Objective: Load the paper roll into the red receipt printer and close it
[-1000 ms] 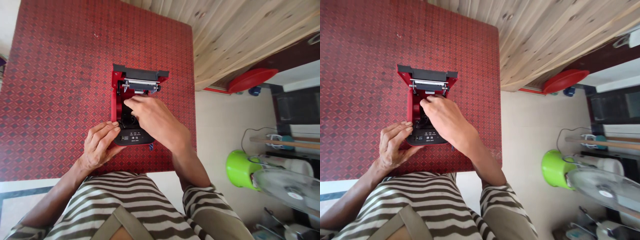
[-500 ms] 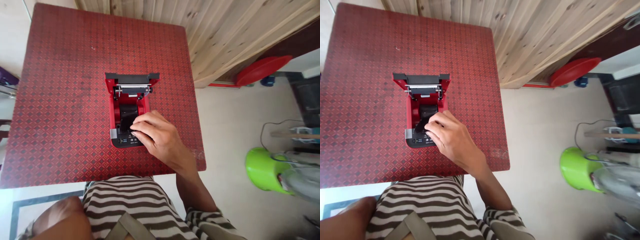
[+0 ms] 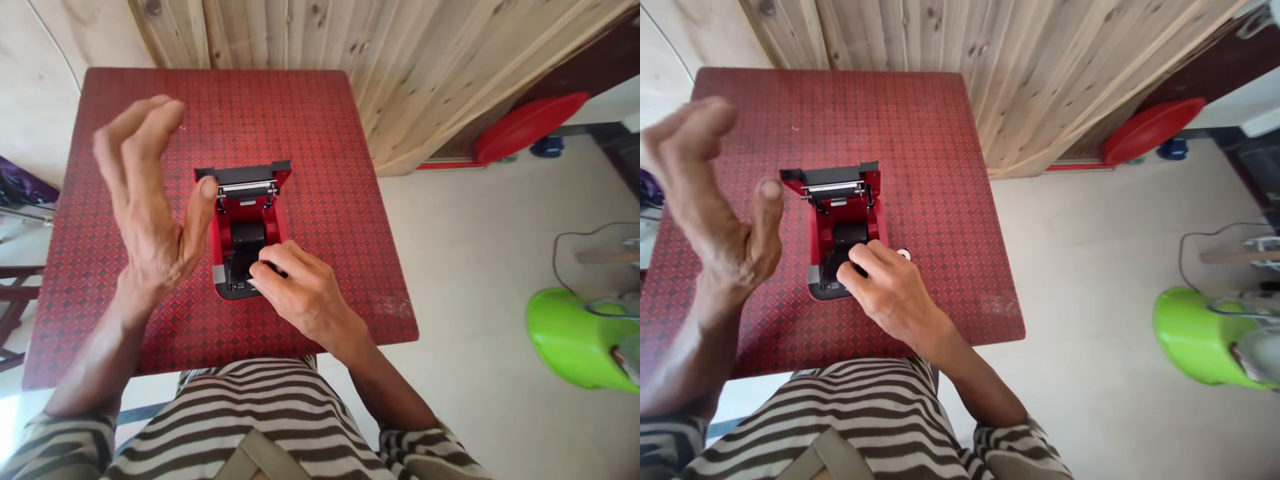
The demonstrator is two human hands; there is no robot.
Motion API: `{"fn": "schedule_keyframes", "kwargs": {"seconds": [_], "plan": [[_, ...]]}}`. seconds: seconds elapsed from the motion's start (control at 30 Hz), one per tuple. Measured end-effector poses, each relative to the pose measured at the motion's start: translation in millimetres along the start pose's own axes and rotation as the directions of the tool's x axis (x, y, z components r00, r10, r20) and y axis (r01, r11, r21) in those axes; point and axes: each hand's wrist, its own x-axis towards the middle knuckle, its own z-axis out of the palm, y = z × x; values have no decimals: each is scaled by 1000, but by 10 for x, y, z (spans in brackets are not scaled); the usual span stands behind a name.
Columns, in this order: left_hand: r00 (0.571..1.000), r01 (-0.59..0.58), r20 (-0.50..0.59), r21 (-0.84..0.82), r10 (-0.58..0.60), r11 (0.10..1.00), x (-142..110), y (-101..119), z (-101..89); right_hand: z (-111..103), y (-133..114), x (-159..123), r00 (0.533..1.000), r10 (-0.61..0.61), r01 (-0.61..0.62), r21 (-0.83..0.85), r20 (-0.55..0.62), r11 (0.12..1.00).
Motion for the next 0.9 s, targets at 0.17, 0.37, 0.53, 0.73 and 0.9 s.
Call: {"fn": "schedule_keyframes", "kwargs": {"seconds": [0.17, 0.37, 0.53, 0.73, 0.9], "plan": [[983, -96, 162, 37, 89, 995, 225, -129, 132, -125, -39, -70, 998, -2, 2, -4, 63, 1000], [971, -141, 194, -23, 142, 990, -171, 21, 43, -170, 8, -113, 999, -46, 44, -67, -26, 997], [942, -228, 240, -52, 233, 972, -545, 73, 7, -54, 47, -104, 996, -24, 15, -106, -89, 994], [920, -294, 279, 23, 276, 956, -814, 31, 93, 11, 76, -134, 990, 12, -13, -8, -139, 1000], [905, -369, 263, 100, 333, 924, -854, 56, 130, 35, 123, -138, 988, 23, -17, 40, -150, 999]]}}
